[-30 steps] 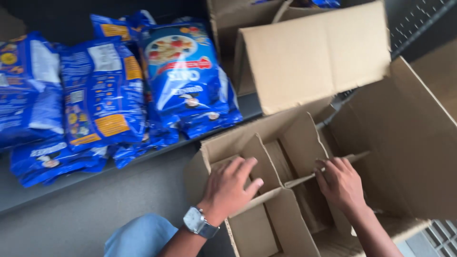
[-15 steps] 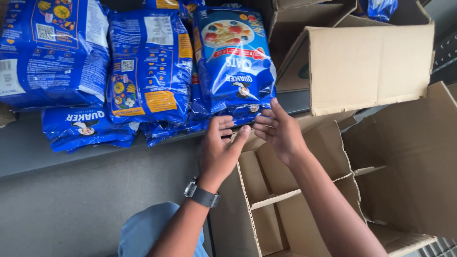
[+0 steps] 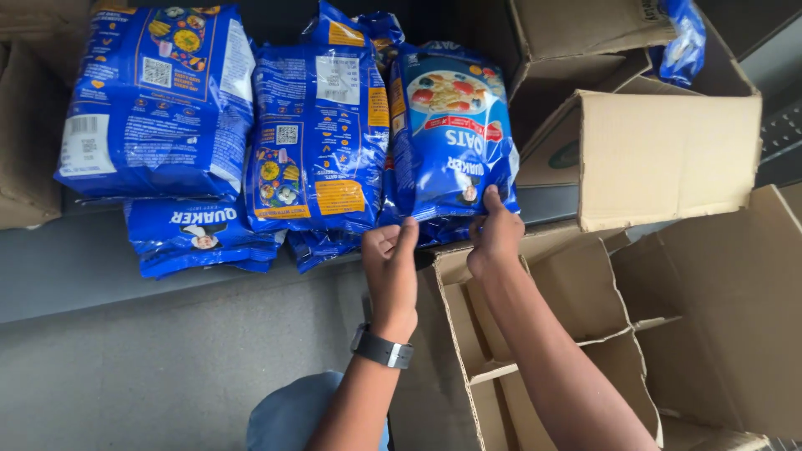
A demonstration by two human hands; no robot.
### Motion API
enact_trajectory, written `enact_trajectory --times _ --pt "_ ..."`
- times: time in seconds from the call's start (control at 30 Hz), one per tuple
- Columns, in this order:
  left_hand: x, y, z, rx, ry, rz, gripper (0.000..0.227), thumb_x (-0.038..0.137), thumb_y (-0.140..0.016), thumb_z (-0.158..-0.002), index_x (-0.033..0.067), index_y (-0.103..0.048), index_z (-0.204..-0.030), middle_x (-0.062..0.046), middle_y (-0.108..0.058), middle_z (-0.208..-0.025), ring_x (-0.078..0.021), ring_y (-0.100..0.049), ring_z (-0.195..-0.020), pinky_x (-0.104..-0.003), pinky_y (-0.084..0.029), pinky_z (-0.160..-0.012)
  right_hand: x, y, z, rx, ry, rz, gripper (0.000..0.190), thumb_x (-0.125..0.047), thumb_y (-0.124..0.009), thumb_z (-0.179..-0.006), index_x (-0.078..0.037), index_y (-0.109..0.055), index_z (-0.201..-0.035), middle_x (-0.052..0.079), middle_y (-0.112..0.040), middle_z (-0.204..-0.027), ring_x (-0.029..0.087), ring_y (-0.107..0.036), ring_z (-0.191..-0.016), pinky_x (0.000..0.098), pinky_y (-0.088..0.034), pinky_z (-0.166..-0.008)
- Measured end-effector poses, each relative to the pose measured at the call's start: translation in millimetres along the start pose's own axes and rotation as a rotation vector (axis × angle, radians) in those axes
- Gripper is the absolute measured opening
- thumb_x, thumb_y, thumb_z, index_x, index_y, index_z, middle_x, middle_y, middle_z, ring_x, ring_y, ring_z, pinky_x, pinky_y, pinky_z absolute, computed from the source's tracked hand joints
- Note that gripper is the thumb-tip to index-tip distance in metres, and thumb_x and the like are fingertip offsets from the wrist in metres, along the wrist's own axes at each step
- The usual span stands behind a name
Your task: The person unpacks blue Quaker oats packets from a cardboard box and places them one at a time into the compartments of an open partitioned box. Earlier, the person adjusts the cardboard dividers inside the box to set up the compartments before filling them with packets.
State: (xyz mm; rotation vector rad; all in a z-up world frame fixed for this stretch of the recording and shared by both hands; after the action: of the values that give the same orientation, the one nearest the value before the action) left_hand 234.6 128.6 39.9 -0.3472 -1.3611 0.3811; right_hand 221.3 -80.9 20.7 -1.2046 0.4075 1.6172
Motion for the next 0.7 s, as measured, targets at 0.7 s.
enact_trajectory --times 0.7 --pt "-63 -89 88 -0.709 0.955 0.805 0.065 0.052 -0.057 -0.099 0.0101 -0.051 -0.147 -0.008 -0.062 -0.144 -0.0252 -0.061 -0.131 -0.045 -0.048 -0.112 -230 170 232 0.107 0.535 0.543 0.017 -0.013 -0.068 -0.098 -0.003 -0.066 -0.112 0.007 -0.07 -0.102 0.015 -0.068 -0.087 0.0338 -0.057 -0.073"
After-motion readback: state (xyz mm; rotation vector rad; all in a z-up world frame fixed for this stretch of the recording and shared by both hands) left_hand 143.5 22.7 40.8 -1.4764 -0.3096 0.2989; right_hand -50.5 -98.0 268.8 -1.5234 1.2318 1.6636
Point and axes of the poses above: each hand's wrist, its own z-axis away from the middle knuckle, its own y-axis out of the back of the hand, x = y × z, the point moved 6 cm from there along -z, towards the middle knuckle
